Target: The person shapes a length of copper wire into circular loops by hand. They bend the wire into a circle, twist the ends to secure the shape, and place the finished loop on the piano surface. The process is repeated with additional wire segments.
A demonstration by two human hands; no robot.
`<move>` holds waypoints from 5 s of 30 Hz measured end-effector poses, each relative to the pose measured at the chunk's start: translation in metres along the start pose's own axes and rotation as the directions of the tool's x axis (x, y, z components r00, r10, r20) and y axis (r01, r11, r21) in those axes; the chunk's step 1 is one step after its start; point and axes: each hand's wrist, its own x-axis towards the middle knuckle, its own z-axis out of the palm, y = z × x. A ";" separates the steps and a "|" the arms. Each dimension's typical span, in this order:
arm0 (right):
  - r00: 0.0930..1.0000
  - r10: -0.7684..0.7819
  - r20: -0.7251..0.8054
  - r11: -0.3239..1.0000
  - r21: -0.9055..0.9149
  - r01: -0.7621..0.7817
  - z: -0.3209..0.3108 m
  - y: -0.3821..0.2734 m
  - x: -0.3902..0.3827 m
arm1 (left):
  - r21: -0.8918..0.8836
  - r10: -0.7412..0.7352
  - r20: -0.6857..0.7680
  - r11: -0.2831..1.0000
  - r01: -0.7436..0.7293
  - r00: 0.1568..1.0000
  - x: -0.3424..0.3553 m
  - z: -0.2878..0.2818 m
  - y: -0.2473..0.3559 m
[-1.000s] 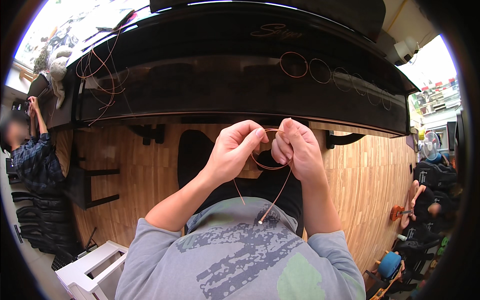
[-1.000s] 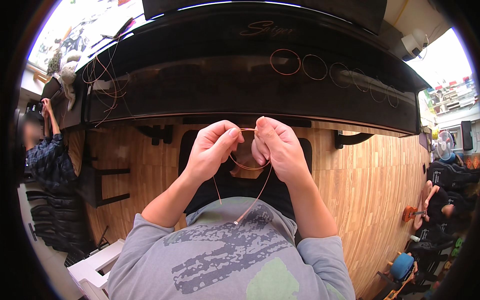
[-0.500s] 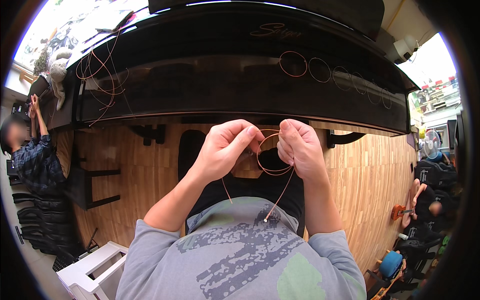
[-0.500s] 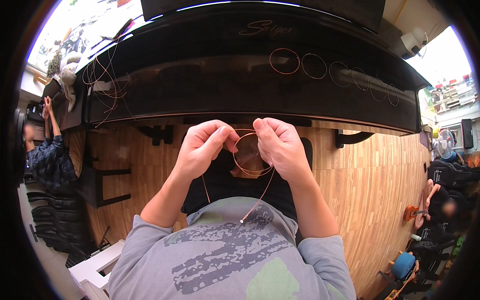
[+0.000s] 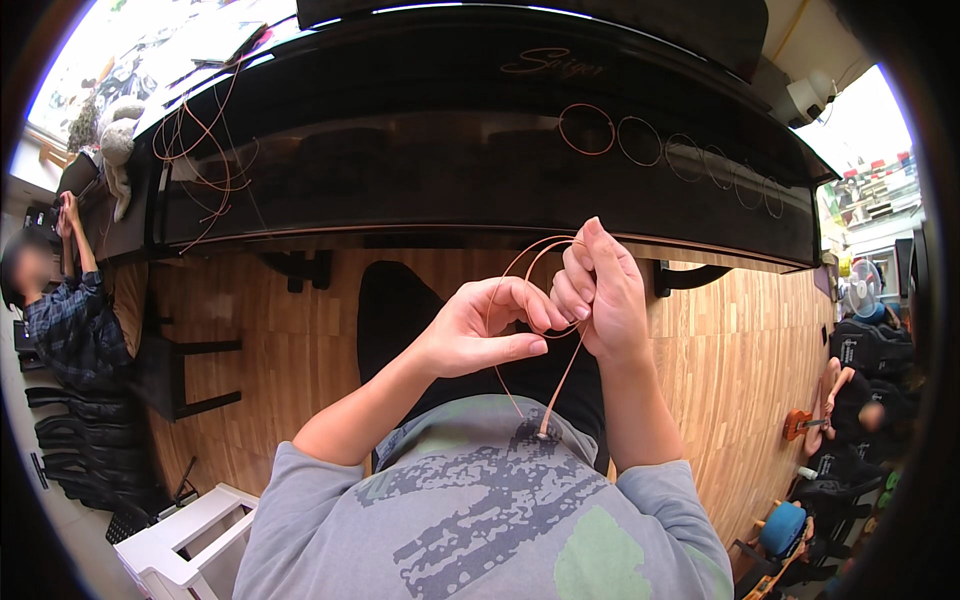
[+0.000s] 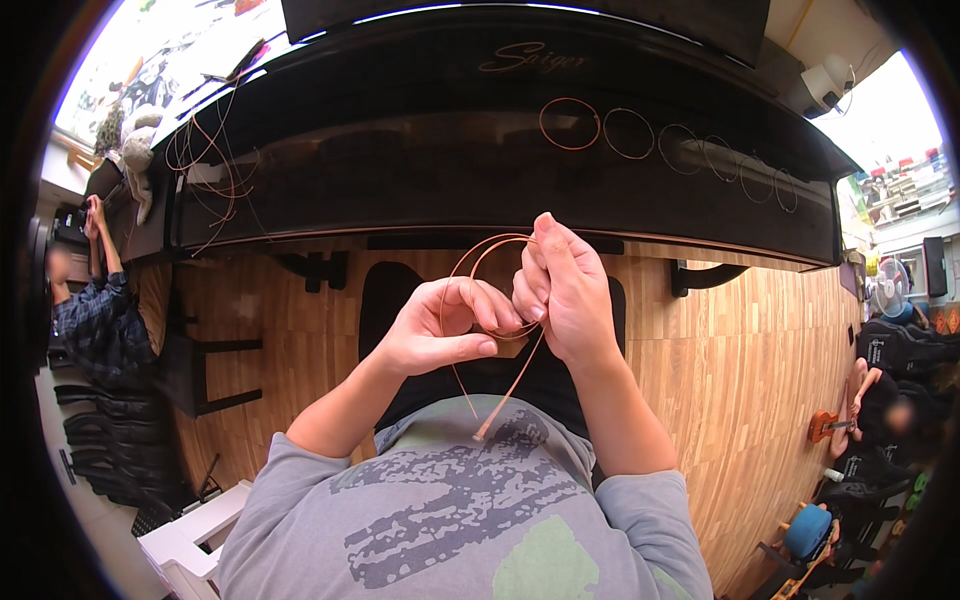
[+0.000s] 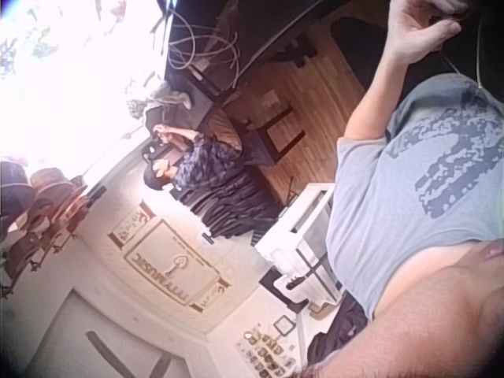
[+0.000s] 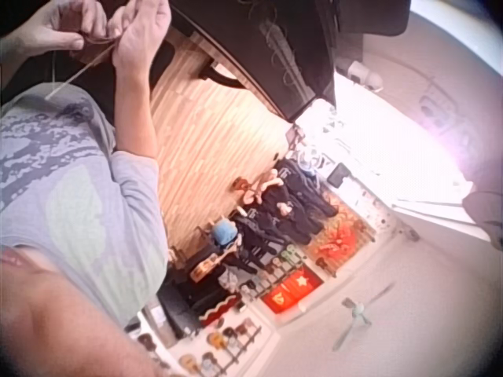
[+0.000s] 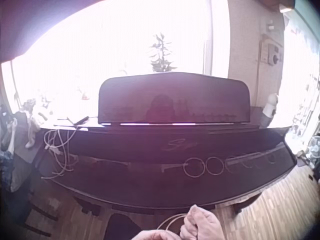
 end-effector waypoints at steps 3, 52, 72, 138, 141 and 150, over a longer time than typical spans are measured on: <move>1.000 0.021 0.011 1.000 0.002 -0.021 -0.001 0.001 0.000 | 0.027 -0.025 -0.052 0.999 0.027 0.998 -0.002 0.000 0.001; 0.962 -0.273 0.009 0.909 -0.324 0.262 -0.012 0.003 0.008 | 0.316 -0.037 -0.393 0.933 0.173 0.919 0.001 -0.026 0.062; 0.906 -0.423 -0.024 0.875 -0.271 0.401 -0.008 0.017 0.010 | 0.160 0.173 -0.192 0.977 -0.143 0.966 0.005 -0.002 -0.022; 0.958 -0.278 -0.066 0.915 -0.323 0.243 -0.003 0.017 0.006 | 0.618 0.448 -0.214 0.750 -0.235 0.868 0.012 -0.009 -0.019; 0.957 -0.280 -0.073 0.925 -0.286 0.249 -0.004 0.017 0.007 | 0.675 0.332 -0.271 0.735 -0.068 0.903 0.003 -0.013 -0.018; 0.933 -0.352 -0.079 0.902 -0.293 0.316 -0.015 0.004 0.009 | 0.674 0.148 -0.275 0.734 0.081 0.950 -0.004 -0.026 0.002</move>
